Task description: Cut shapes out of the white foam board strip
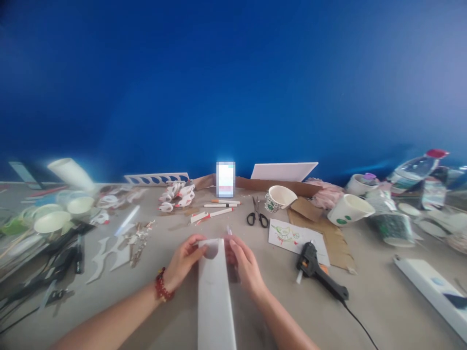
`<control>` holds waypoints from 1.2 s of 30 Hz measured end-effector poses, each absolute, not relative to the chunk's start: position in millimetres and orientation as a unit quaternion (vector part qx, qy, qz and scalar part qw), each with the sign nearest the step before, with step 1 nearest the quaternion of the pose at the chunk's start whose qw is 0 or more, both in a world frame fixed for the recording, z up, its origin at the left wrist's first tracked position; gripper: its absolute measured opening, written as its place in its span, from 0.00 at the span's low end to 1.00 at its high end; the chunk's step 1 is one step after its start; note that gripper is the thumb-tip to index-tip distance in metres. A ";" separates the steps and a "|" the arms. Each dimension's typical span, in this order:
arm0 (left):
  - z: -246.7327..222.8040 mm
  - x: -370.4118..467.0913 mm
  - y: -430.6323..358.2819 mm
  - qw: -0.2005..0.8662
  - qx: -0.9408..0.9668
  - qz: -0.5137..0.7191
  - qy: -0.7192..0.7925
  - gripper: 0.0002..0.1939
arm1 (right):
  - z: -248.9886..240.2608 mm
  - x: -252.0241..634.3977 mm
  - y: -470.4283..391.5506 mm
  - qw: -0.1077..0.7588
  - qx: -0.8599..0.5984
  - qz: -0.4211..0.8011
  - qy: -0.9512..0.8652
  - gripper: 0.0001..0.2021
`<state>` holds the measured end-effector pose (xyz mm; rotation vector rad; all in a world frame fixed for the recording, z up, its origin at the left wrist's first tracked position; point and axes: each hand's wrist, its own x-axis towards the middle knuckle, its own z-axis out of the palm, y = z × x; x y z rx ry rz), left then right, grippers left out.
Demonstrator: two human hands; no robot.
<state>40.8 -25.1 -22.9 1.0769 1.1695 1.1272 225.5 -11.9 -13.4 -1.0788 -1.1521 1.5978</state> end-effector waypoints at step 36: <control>-14.9 51.0 -9.5 0.486 0.597 0.425 0.476 0.12 | -34.2 224.9 -3.8 0.512 -0.408 0.621 -0.431 0.19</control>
